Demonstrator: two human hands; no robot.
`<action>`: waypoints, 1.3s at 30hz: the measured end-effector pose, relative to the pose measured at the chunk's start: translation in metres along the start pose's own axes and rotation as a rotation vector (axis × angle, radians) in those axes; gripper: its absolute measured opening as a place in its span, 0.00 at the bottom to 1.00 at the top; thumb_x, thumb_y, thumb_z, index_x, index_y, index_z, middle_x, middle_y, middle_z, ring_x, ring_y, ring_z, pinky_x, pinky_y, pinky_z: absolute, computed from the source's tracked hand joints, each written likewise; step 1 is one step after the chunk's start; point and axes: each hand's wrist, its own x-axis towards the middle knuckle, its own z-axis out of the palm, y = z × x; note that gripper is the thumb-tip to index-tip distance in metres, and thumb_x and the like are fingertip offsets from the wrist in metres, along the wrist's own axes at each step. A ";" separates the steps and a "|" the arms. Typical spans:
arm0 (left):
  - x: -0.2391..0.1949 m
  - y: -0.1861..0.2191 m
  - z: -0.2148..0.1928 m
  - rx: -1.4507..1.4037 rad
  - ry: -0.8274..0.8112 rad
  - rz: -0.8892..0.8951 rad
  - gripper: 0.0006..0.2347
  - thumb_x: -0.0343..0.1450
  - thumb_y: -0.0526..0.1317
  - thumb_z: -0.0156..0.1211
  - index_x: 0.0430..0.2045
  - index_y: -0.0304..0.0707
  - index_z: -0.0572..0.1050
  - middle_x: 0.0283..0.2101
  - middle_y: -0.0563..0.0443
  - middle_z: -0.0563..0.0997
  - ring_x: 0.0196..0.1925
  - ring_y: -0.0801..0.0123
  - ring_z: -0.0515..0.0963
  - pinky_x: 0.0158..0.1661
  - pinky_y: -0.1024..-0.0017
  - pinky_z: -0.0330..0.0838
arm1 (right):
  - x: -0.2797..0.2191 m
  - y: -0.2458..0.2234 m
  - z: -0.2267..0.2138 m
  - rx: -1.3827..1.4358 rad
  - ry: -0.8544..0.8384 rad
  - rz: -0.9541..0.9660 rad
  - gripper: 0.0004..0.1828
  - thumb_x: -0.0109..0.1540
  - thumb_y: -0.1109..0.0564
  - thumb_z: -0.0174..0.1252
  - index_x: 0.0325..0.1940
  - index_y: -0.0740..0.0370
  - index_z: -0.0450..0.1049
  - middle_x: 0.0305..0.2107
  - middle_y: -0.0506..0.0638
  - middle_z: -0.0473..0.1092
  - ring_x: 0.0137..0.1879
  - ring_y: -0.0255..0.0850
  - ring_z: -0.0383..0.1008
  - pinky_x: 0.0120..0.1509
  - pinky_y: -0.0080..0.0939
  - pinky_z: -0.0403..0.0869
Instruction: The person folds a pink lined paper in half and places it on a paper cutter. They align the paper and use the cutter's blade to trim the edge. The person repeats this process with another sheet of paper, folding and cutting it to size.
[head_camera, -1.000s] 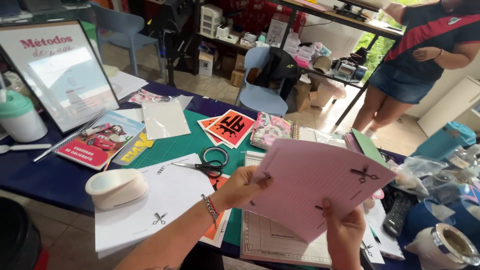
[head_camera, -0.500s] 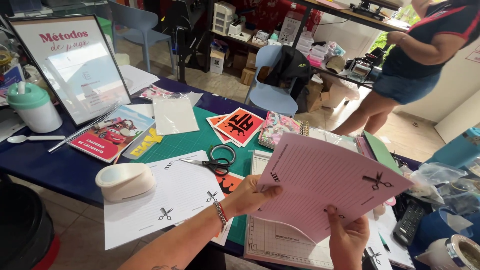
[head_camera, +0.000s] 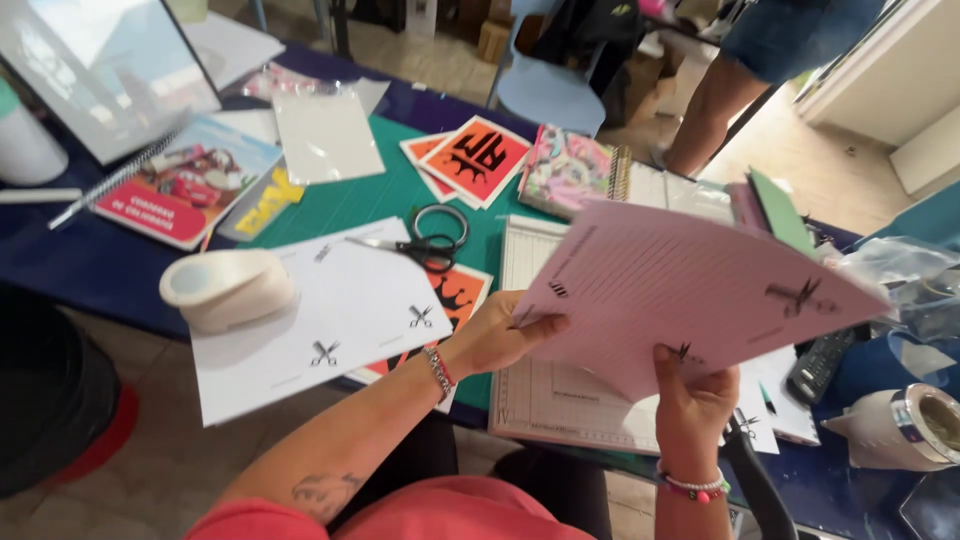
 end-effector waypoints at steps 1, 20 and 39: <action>0.002 -0.001 -0.002 0.031 -0.020 -0.016 0.12 0.74 0.45 0.62 0.21 0.44 0.73 0.26 0.64 0.70 0.30 0.79 0.66 0.30 0.80 0.59 | 0.002 0.003 0.004 0.013 0.003 0.063 0.21 0.60 0.58 0.67 0.54 0.60 0.69 0.49 0.53 0.74 0.56 0.41 0.74 0.61 0.40 0.75; -0.004 0.054 -0.061 0.334 -0.157 -0.281 0.10 0.68 0.52 0.60 0.29 0.49 0.82 0.25 0.62 0.80 0.28 0.77 0.76 0.31 0.77 0.68 | -0.026 -0.045 -0.004 -0.208 -0.404 0.245 0.22 0.64 0.63 0.59 0.62 0.68 0.69 0.60 0.54 0.70 0.66 0.39 0.68 0.77 0.39 0.66; -0.149 -0.019 -0.071 1.381 -0.095 0.293 0.18 0.70 0.50 0.66 0.51 0.46 0.77 0.69 0.33 0.67 0.71 0.44 0.66 0.64 0.46 0.63 | -0.033 -0.014 -0.040 -0.475 -0.122 -0.008 0.09 0.80 0.65 0.62 0.53 0.77 0.71 0.51 0.54 0.74 0.60 0.34 0.73 0.73 0.36 0.72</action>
